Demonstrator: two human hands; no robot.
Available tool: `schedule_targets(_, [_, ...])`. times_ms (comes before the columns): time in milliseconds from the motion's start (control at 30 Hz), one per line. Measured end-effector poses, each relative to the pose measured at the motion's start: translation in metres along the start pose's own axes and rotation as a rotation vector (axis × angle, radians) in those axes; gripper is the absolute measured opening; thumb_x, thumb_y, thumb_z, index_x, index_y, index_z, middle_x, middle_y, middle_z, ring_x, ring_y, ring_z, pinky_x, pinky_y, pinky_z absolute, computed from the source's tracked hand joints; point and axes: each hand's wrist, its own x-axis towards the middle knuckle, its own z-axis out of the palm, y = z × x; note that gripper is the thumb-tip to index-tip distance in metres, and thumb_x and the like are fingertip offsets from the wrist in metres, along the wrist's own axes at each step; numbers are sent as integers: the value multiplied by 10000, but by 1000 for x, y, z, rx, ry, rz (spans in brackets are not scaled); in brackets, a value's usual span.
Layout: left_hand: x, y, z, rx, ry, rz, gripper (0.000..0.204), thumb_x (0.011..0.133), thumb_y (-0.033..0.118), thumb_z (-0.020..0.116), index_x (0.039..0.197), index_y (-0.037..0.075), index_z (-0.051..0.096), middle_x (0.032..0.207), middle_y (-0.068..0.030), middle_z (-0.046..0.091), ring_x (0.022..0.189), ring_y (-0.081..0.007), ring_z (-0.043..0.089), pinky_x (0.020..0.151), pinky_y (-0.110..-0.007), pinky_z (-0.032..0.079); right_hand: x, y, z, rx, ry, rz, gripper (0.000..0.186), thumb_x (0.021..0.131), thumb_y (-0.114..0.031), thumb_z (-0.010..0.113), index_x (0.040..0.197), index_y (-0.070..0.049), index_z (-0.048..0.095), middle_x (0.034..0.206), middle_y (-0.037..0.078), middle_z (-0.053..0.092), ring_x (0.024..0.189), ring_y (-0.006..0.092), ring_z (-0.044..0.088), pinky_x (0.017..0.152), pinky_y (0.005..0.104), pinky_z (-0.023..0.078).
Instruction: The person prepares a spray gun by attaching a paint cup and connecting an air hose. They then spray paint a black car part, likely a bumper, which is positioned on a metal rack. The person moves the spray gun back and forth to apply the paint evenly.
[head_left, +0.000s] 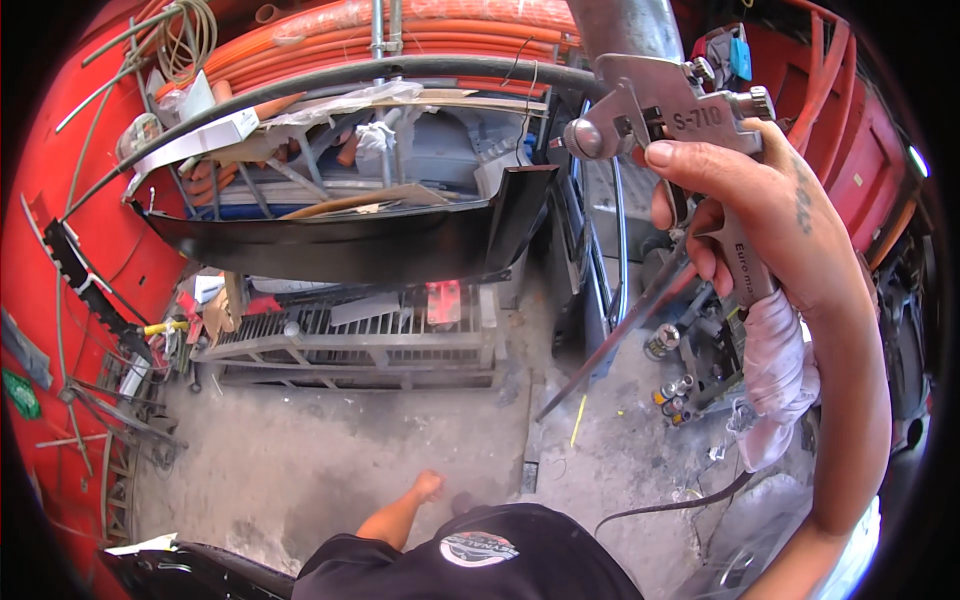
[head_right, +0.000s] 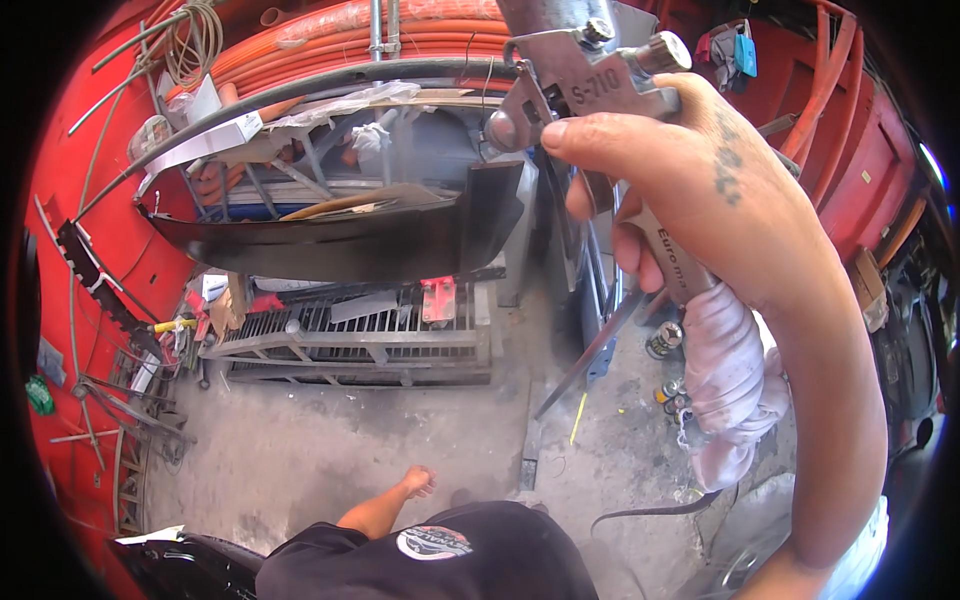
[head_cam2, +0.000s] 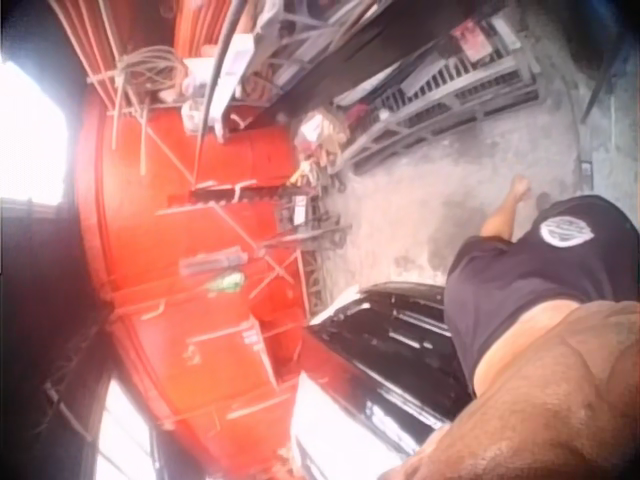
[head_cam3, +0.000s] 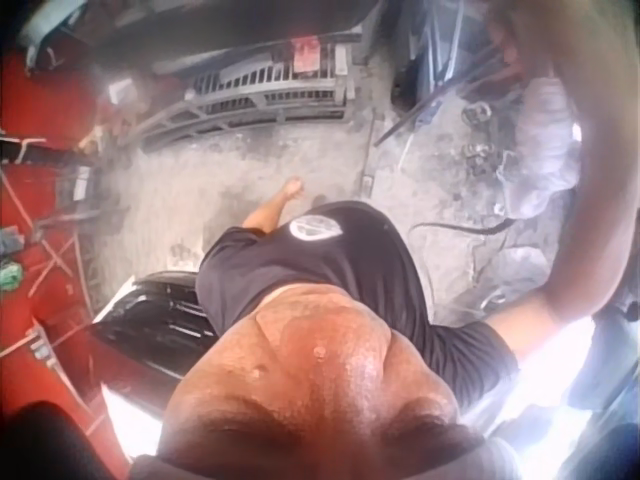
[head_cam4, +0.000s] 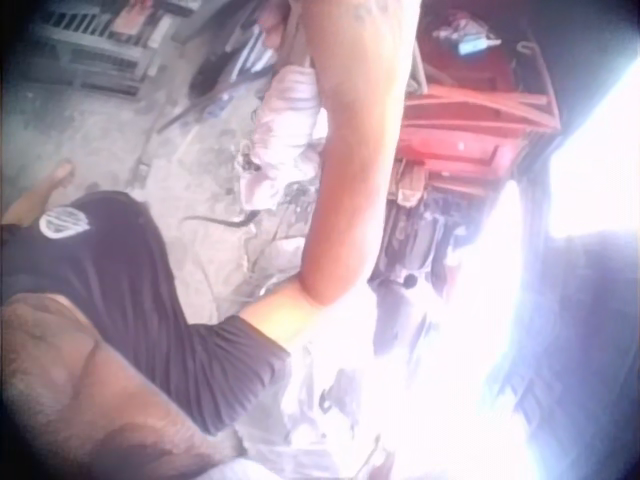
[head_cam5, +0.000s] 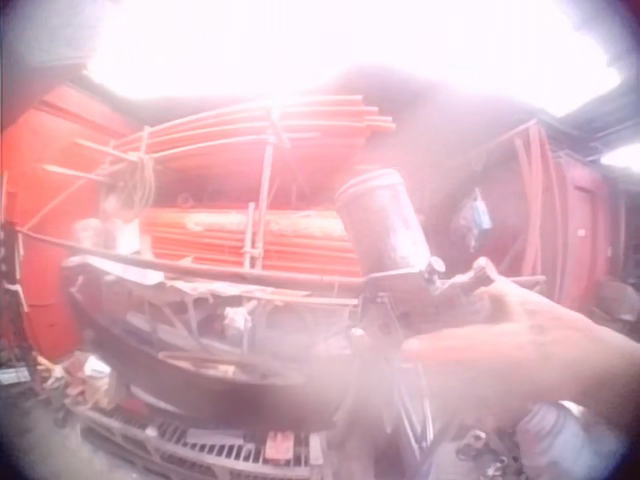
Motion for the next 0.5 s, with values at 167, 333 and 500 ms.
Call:
schedule_targets(167, [8, 4, 4, 14, -50, -2, 348, 1017, 310, 648, 1208, 22, 690, 1012, -175, 752, 805, -326, 737, 646, -475, 591, 4, -13, 15, 4, 77, 91, 381, 958, -354, 738, 1013, 16, 667, 746, 65, 679, 453, 103, 590, 402, 237, 445])
schedule_targets(333, [19, 17, 12, 58, -109, 20, 359, 1016, 313, 653, 1234, 29, 682, 1009, -168, 748, 810, -325, 739, 650, -475, 591, -2, -13, -3, -51, 28, 127, 340, 959, -331, 730, 1003, 0, 664, 709, 43, 662, 439, 91, 569, 411, 226, 442])
schedule_targets(500, [21, 18, -3, 64, -116, -3, 365, 1020, 321, 656, 1254, 41, 666, 1036, -164, 740, 851, -324, 731, 692, -502, 589, -7, 5, -4, -75, 237, 129, 362, 956, -361, 720, 977, -11, 632, 717, 36, 658, 442, 82, 563, 408, 224, 440])
